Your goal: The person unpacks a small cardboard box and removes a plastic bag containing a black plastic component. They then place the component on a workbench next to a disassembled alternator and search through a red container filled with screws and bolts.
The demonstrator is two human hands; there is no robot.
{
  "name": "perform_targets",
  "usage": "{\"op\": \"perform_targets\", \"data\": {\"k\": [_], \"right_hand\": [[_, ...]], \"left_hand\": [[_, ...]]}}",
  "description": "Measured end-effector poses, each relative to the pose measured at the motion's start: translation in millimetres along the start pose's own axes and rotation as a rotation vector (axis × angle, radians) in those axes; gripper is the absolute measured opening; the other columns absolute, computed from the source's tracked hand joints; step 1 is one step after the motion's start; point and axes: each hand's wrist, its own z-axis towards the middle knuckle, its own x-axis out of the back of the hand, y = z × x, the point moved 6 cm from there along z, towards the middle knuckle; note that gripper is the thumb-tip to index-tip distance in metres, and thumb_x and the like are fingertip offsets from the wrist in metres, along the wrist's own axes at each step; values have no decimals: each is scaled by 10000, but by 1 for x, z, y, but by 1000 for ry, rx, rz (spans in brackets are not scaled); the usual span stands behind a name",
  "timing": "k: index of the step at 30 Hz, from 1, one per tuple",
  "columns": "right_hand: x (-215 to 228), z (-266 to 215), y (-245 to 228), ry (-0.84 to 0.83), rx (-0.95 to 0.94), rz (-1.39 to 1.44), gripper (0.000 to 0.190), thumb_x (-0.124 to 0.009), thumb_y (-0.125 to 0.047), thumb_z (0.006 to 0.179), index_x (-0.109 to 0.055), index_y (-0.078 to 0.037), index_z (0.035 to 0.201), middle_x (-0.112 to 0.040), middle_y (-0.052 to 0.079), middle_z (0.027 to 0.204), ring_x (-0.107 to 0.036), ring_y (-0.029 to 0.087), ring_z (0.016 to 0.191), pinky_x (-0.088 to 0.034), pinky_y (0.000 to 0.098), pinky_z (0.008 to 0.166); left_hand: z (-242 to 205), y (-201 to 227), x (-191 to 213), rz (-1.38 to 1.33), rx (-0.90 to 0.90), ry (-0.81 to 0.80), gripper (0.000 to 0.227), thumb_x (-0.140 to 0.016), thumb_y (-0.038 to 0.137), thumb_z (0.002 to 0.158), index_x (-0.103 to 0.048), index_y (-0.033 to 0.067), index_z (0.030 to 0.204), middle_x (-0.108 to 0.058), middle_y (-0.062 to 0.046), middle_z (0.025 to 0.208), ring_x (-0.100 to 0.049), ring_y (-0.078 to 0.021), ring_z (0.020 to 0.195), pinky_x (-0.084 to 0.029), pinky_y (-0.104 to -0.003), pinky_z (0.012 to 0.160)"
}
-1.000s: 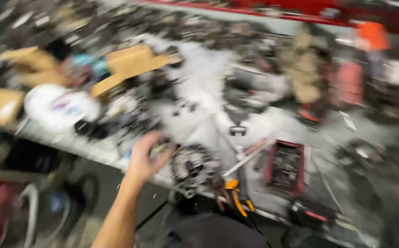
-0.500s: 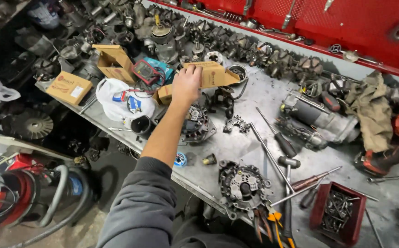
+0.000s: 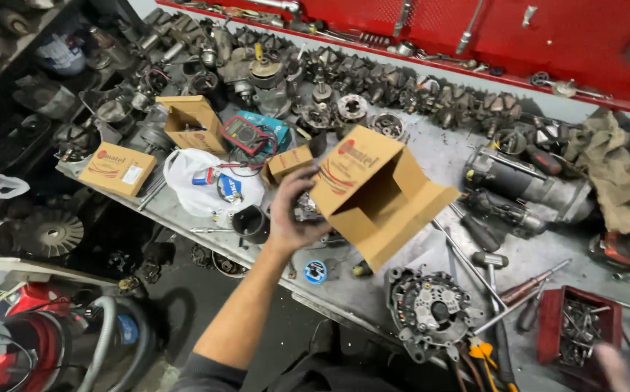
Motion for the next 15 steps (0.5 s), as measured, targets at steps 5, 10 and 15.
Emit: {"op": "perform_targets", "data": {"k": [5, 10, 15], "right_hand": [[-148, 5, -59, -49, 18, 118, 939, -791, -492, 857, -383, -40, 1572, -647, 137, 1374, -669, 267, 1108, -509, 275, 783], [-218, 47, -64, 170, -254, 395, 766, -759, 16, 789, -445, -29, 1487, -640, 121, 1320, -670, 235, 1153, -597, 386, 904], [-182, 99, -41, 329, -151, 478, 666, -706, 92, 921, -453, -5, 1529, -669, 151, 1364, -709, 295, 1195, -579, 470, 980]], "left_hand": [[-37, 38, -18, 167, -126, -146, 705, -959, 190, 666, -578, 88, 1251, -608, -180, 1399, -631, -349, 1261, -543, -455, 1037], [-46, 77, -18, 236, -73, -319, 662, -912, 228, 711, -640, 130, 1306, -616, -130, 1445, -628, -344, 1318, -537, -449, 1083], [-26, -43, 40, 303, 236, -178, 531, -799, 278, 773, -626, 56, 1223, -634, -208, 1252, -612, -406, 1166, -522, -493, 969]]}}
